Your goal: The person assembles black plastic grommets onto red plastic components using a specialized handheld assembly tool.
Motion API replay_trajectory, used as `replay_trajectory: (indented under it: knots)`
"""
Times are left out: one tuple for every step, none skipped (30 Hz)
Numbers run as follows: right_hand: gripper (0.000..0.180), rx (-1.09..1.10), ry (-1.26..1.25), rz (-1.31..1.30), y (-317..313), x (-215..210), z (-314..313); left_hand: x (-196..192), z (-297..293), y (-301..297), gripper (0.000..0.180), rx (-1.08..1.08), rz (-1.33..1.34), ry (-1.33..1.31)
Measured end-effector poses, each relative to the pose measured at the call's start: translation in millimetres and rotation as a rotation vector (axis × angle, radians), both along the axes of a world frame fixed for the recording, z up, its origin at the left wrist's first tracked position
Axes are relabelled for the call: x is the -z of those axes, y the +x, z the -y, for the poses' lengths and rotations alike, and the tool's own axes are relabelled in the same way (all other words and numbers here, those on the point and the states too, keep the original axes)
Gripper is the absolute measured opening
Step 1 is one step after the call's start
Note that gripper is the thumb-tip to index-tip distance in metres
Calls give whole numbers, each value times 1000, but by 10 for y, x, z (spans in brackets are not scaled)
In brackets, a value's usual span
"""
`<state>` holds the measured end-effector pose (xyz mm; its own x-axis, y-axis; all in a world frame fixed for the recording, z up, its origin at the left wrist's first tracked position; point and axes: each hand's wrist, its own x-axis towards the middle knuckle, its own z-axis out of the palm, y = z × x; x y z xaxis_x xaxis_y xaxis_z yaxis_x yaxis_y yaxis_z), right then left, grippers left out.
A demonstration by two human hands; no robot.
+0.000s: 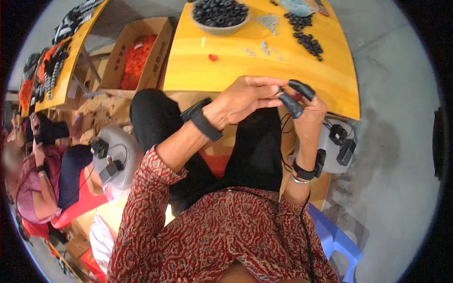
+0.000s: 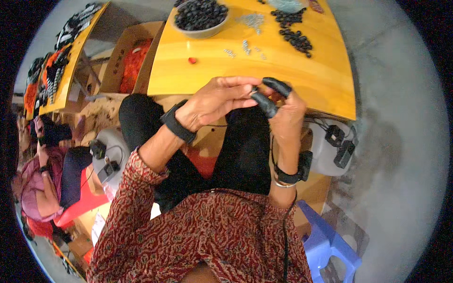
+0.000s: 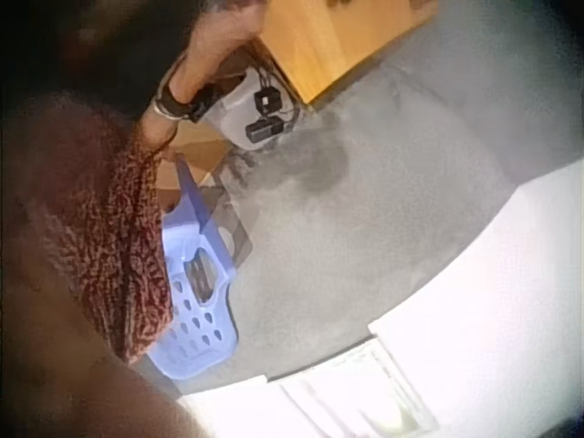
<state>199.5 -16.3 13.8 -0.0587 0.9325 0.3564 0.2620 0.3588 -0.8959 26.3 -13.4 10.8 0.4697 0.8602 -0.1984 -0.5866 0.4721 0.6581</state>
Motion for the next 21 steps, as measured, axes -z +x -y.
replay_trajectory:
  knots:
    - [27, -4, -40, -10, -18, 29, -2, 11, 12, -12, 24, 12, 4, 17]
    - [28, -18, -44, -49, -25, 71, -21, 42, 12, -16, 24, -9, 1, 2]
    - [29, -29, -49, -87, -18, 94, -30, 37, 15, -7, 25, -26, 1, -15]
    - [29, -26, -75, -63, 5, 90, -34, -4, 19, 7, 25, -11, 12, -29]
    - [29, -9, -61, -59, 29, 71, -48, 10, -6, 20, 25, 5, 17, -15]
    - [29, -49, -68, -68, 27, 54, -51, 57, -10, 11, 24, 0, 53, -22]
    - [29, -90, -76, -77, 29, 42, -56, 98, -20, 4, 24, -5, 88, -31]
    - [30, -144, -118, -141, 33, 36, -70, 138, -35, -1, 23, 7, 104, -89]
    - [30, -139, -112, -142, 59, 20, -92, 173, -45, -2, 23, 13, 104, -84]
    - [30, -152, -113, -110, 93, 6, -120, 208, -49, -5, 22, 17, 120, -74]
    - [31, -166, -115, -78, 125, 0, -160, 241, -52, -5, 22, 19, 137, -64]
    - [27, -152, -77, -205, 180, 85, -261, 209, -62, 17, 22, 27, 137, -62]
    - [27, -151, -76, -207, 248, 74, -358, 165, -57, 22, 23, 15, 137, -95]
    - [24, 26, -78, -33, 341, 63, -457, 141, -57, 22, 23, 2, 136, -130]
    - [21, 198, -80, 139, 418, 60, -563, 146, -54, 6, 23, -3, 133, -131]
    - [21, 197, -80, 138, 500, 76, -687, 161, -63, 0, 24, -2, 129, -126]
    - [19, 315, -71, 187, 574, 117, -819, 172, -72, -6, 25, -3, 126, -122]
    - [18, 434, -63, 235, 647, 167, -947, 177, -83, 0, 25, -4, 125, -124]
    - [18, 435, -63, 233, 737, 209, -1051, 170, -78, 21, 25, 0, 101, -123]
    - [17, 447, 124, 439, 827, 254, -1150, 165, -77, 42, 26, 5, 78, -122]
    - [17, 447, 311, 645, 823, 270, -1227, 170, -80, 39, 26, 0, 77, -126]
